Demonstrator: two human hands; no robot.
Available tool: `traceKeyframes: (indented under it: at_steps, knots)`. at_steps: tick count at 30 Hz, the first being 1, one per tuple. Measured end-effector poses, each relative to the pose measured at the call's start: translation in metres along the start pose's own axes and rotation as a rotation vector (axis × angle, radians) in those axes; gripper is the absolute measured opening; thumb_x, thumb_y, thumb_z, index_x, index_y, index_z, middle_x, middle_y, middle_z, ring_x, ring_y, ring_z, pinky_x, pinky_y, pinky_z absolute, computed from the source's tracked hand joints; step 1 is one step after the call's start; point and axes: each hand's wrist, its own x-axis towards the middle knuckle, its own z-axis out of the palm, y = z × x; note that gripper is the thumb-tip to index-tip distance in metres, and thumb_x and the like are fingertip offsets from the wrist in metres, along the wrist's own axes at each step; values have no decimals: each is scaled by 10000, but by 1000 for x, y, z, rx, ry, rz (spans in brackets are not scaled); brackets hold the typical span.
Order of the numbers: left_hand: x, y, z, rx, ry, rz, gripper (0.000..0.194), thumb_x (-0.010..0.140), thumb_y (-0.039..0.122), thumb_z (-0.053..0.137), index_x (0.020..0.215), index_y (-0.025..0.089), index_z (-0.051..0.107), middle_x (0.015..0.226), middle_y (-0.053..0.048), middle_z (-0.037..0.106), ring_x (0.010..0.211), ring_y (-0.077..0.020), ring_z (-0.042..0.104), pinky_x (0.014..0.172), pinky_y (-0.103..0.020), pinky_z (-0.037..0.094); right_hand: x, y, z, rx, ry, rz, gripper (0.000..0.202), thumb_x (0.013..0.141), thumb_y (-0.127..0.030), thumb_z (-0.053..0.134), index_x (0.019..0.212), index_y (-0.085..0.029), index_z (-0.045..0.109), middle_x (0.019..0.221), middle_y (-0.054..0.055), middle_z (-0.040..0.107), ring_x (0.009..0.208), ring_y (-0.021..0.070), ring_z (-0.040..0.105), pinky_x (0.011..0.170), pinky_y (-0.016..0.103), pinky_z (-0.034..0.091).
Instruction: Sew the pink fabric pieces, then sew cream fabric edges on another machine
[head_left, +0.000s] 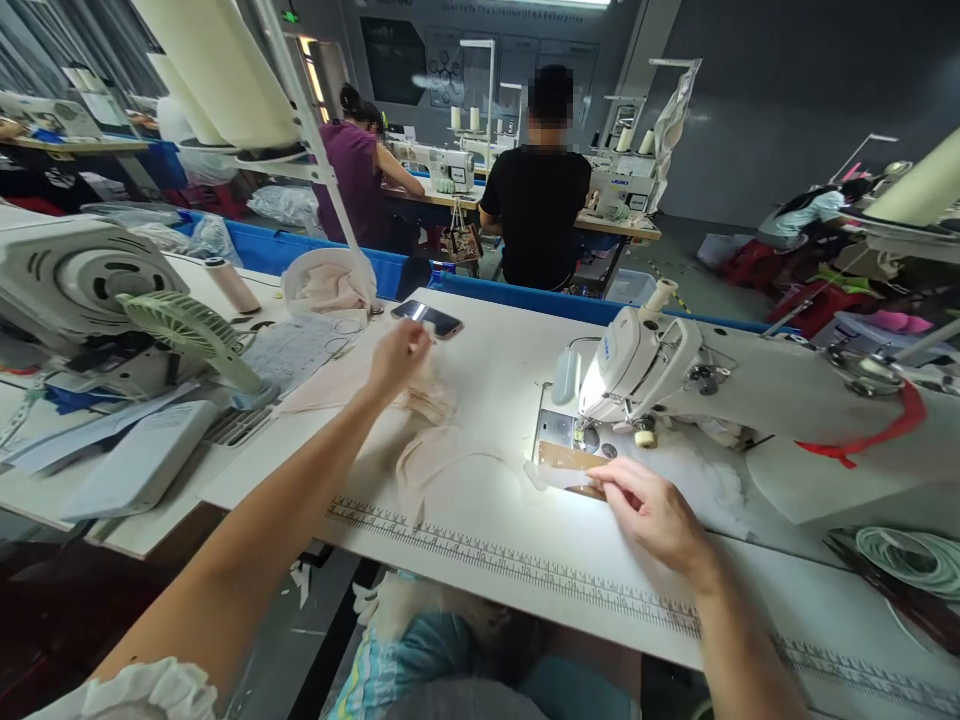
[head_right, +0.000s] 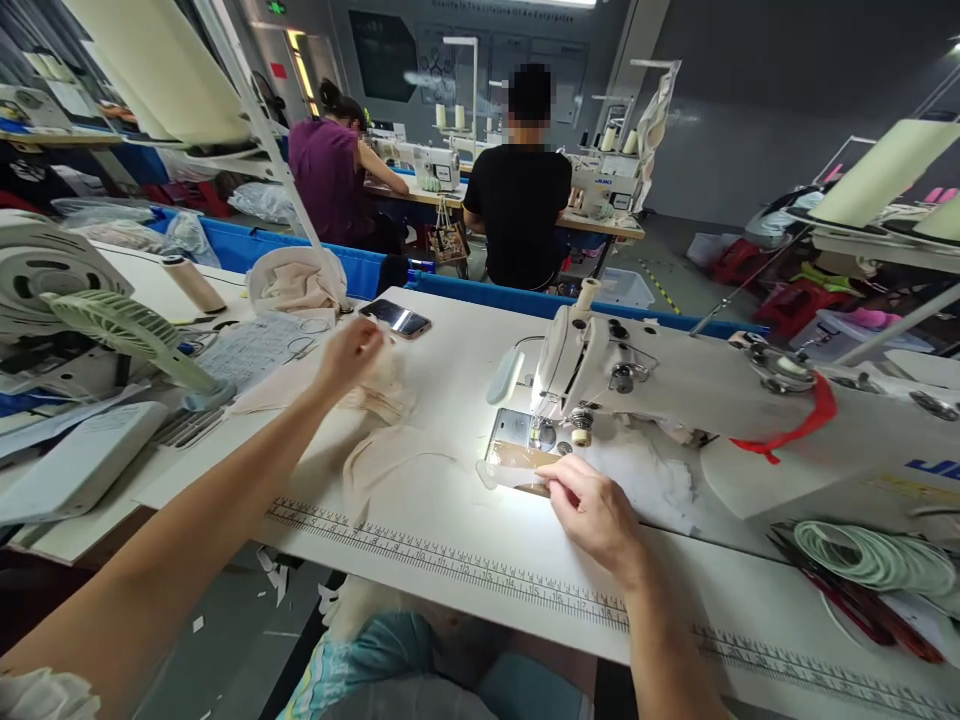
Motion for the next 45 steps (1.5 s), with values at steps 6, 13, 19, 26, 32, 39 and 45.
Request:
traceKeyframes:
  at_steps: [6, 13, 19, 26, 32, 39, 45]
  knots:
    - [-35, 16, -42, -414, 4, 187, 160, 894, 325, 470, 898, 194, 562, 617, 29, 542, 554, -141, 520, 550, -244, 384, -2, -21, 2, -277, -119, -68, 323, 989, -242, 398, 1039, -243, 716, 946, 43, 632, 734, 156, 588, 646, 276, 455]
    - [-84, 46, 20, -314, -696, 398, 198, 878, 273, 441, 763, 184, 576, 672, -11, 625, 607, -149, 548, 565, -240, 361, -2, -19, 20, -553, -56, -194, 314, 1024, -283, 393, 1180, -197, 651, 952, 72, 590, 822, 192, 557, 680, 294, 418]
    - [-52, 50, 18, -108, -562, 418, 243, 851, 160, 455, 614, 180, 508, 680, -43, 639, 599, -157, 544, 558, -258, 326, -1, -22, 34, -629, 10, -174, 326, 1046, -293, 364, 1156, -184, 651, 900, 63, 570, 747, 180, 518, 630, 296, 361]
    - [-90, 116, 49, -660, -825, 340, 124, 822, 149, 553, 700, 171, 552, 644, 4, 657, 568, -122, 597, 547, -215, 411, 1, -22, 40, -683, 82, -211, 284, 1021, -272, 407, 1049, -173, 671, 872, 63, 585, 729, 193, 529, 641, 325, 365]
    - [-79, 125, 76, -735, -980, 158, 108, 778, 169, 571, 681, 178, 526, 536, 34, 581, 488, -123, 566, 475, -214, 422, 2, -21, 37, -666, 44, -193, 304, 1015, -264, 420, 1193, -160, 644, 914, 72, 615, 753, 195, 551, 660, 323, 386]
    - [-76, 125, 76, -666, -1002, 206, 80, 728, 139, 551, 663, 182, 530, 546, 38, 594, 503, -123, 575, 464, -205, 422, 0, -20, 26, -575, 16, -185, 300, 1022, -266, 413, 1151, -192, 673, 914, 69, 626, 785, 186, 567, 666, 298, 405]
    - [-79, 121, 78, -772, -1077, 135, 52, 742, 158, 552, 706, 186, 526, 513, 44, 585, 429, -121, 561, 412, -206, 423, -2, -12, 10, -396, 29, -84, 302, 1022, -256, 411, 964, -210, 704, 867, 36, 632, 720, 155, 577, 627, 279, 423]
